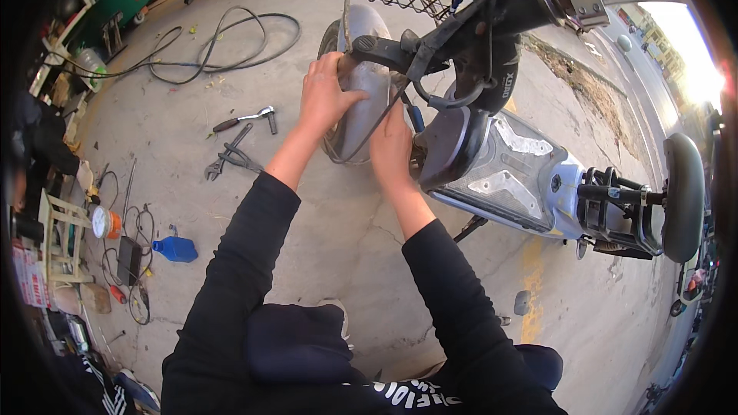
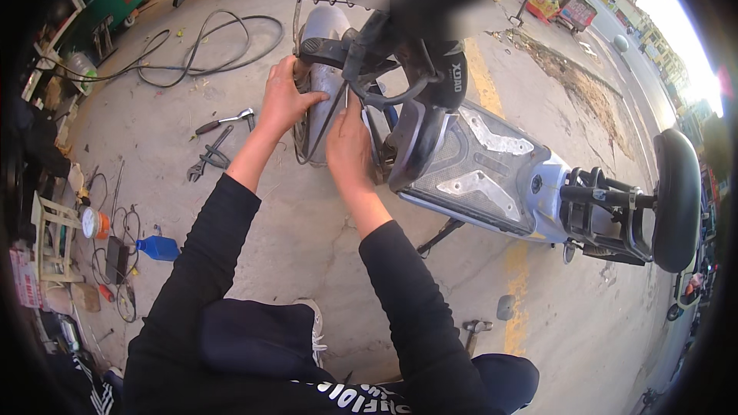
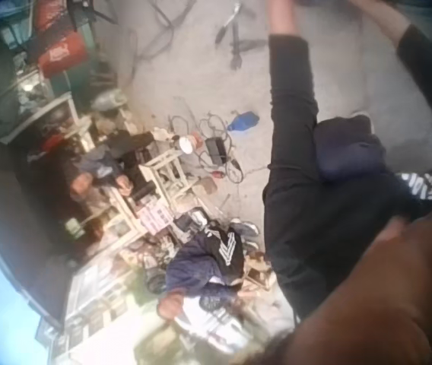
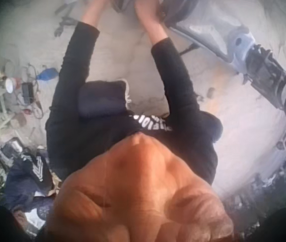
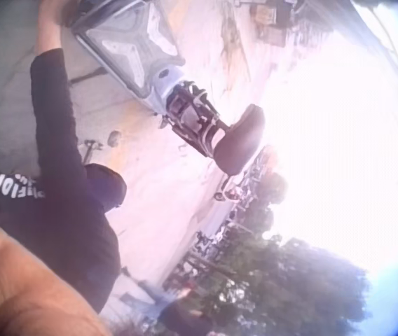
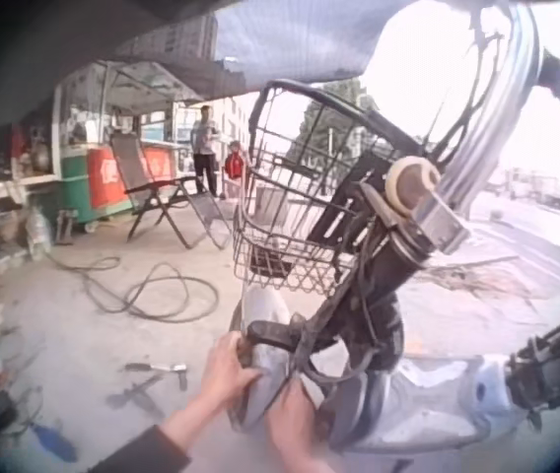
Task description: The person works on the front wheel area of a silver scooter, using a wrench to tighten or adjust components near the brake assembly. The person then moves to the rear of the scooter and uses a hammer to tap a part near the seat.
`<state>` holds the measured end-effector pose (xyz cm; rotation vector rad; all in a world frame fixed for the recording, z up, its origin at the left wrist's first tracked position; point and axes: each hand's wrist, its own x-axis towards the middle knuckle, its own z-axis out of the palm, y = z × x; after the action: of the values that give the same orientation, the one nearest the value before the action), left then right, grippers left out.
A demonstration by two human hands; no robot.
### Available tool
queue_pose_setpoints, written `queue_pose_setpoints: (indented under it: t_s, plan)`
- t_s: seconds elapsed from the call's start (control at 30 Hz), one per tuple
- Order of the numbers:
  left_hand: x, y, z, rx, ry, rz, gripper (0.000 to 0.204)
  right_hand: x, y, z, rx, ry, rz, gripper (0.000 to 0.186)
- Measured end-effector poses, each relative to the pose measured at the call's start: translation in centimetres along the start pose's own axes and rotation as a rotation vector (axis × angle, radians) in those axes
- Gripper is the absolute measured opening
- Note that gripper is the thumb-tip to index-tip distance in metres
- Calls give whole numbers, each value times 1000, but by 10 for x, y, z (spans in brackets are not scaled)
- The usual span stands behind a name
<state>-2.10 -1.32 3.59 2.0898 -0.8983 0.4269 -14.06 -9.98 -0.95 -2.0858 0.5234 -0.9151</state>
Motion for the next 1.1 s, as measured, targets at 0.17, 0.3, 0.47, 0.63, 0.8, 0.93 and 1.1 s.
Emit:
queue_pose_setpoints:
  t_s: [0.17,0.3,0.47,0.63,0.8,0.93,1.1]
  plan:
    - [1,5,3,-21,5,15,65,22,-8,-13,-181,-118,103,46]
    - [-1,2,3,-16,38,42,67,8,-9,-13,-185,-134,118,52]
    - [-1,1,8,6,69,80,70,13,-8,-14,-223,-119,98,57]
    - [-3,0,6,-20,70,70,70,11,-15,-18,-210,-164,120,58]
    - [-2,2,5,5,64,72,68,8,-11,-12,-229,-85,60,58]
    - [-3,-1,2,-4,64,65,67,9,-14,-12,-213,-136,96,54]
    - [-2,-1,4,4,48,79,68,7,7,-6,-147,-54,81,53]
